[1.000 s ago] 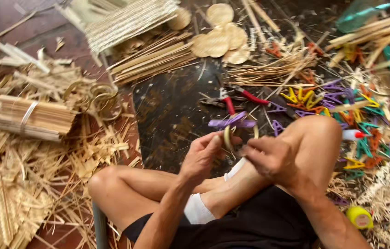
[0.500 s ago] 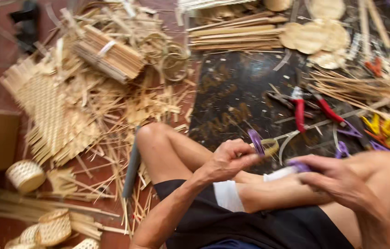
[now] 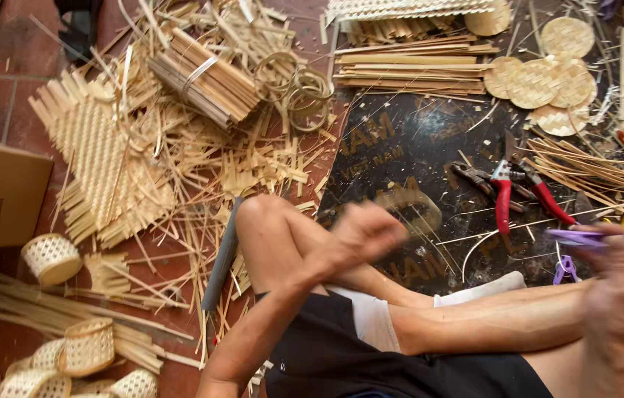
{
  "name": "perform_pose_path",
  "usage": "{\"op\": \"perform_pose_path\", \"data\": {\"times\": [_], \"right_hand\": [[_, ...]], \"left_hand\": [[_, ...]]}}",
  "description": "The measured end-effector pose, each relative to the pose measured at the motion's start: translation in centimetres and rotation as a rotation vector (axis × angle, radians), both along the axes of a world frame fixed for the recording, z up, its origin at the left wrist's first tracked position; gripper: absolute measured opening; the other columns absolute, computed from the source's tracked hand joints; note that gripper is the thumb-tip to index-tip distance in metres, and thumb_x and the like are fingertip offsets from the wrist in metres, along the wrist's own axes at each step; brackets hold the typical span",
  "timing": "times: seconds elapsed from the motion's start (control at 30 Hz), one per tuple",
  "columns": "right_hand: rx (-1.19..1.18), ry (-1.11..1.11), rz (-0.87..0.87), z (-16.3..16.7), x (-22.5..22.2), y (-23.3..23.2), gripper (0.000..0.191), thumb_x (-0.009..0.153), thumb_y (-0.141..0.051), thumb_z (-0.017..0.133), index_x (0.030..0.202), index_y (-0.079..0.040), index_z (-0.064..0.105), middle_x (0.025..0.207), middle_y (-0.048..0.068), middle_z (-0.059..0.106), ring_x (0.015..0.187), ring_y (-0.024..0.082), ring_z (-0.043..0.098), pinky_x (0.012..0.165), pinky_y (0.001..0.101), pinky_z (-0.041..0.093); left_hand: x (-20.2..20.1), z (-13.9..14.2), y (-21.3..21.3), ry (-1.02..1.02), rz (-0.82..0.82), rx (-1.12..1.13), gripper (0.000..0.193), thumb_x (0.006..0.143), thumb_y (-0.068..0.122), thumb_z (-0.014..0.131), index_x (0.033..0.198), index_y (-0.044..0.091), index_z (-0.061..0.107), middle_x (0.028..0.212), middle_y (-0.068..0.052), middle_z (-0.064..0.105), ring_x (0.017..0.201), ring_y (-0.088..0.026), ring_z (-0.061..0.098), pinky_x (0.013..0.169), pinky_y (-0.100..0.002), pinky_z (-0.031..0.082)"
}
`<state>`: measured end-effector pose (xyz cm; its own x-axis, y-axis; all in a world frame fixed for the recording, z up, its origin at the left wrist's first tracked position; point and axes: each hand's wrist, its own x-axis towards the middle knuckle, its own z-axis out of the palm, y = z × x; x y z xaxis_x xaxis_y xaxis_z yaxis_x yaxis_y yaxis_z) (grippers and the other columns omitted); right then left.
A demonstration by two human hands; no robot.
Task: The person sits on the floor assembling woven bamboo baskets. They apply glue from a squeeze bottle to a bamboo ring, clip the ring with clothespins, fit a woven bamboo panel into the ring, trim excess bamboo strips with pliers and scissors, and press a woven base into the basket body.
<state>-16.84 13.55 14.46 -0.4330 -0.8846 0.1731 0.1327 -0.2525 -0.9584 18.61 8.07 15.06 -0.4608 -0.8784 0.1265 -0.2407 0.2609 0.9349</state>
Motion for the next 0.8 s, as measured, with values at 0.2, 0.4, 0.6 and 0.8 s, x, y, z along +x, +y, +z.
{"op": "perform_pose_path", "data": {"times": [0.2, 0.4, 0.6, 0.8], "right_hand": [[0.369, 1.091, -0.3, -0.4, -16.5, 2.0, 0.024, 0.104, -0.015, 0.07, 0.121, 0.002, 0.068, 0.095, 0.018, 0.07, 0.087, 0.031, 0.069, 0.081, 0.0436, 0.055], [0.506, 1.304, -0.332, -2.1, -24.4, 4.8, 0.04, 0.095, -0.032, 0.078, 0.118, 0.0, 0.072, 0.098, 0.023, 0.072, 0.087, 0.04, 0.069, 0.074, 0.0479, 0.054], [0.615, 0.692, -0.69, -0.2, -34.6, 3.9, 0.036, 0.1, -0.007, 0.06, 0.135, -0.002, 0.065, 0.106, 0.016, 0.074, 0.068, 0.022, 0.07, 0.05, 0.0349, 0.054], [0.472, -0.01, -0.755, -2.6, -38.5, 0.6, 0.044, 0.091, 0.0, 0.074, 0.133, -0.004, 0.06, 0.089, 0.013, 0.073, 0.054, 0.014, 0.067, 0.042, 0.0303, 0.054]], "left_hand": [[13.1, -2.1, -5.9, -0.614, 0.48, -0.586, 0.012, 0.106, 0.018, 0.068, 0.099, 0.008, 0.072, 0.095, -0.013, 0.071, 0.093, -0.026, 0.065, 0.088, -0.041, 0.052], [14.1, -8.4, -15.2, -0.935, 0.53, -0.744, 0.013, 0.108, 0.017, 0.07, 0.114, 0.005, 0.072, 0.112, -0.017, 0.072, 0.117, -0.029, 0.061, 0.112, -0.045, 0.045], [10.7, -10.5, -10.1, -0.721, 0.476, -0.577, 0.022, 0.111, 0.017, 0.07, 0.125, 0.0, 0.068, 0.129, -0.018, 0.068, 0.133, -0.029, 0.052, 0.125, -0.046, 0.036], [4.9, -8.7, -4.9, -0.541, 0.399, -0.338, 0.034, 0.101, 0.022, 0.071, 0.129, 0.001, 0.07, 0.136, -0.02, 0.065, 0.135, -0.032, 0.053, 0.115, -0.045, 0.042]]}}
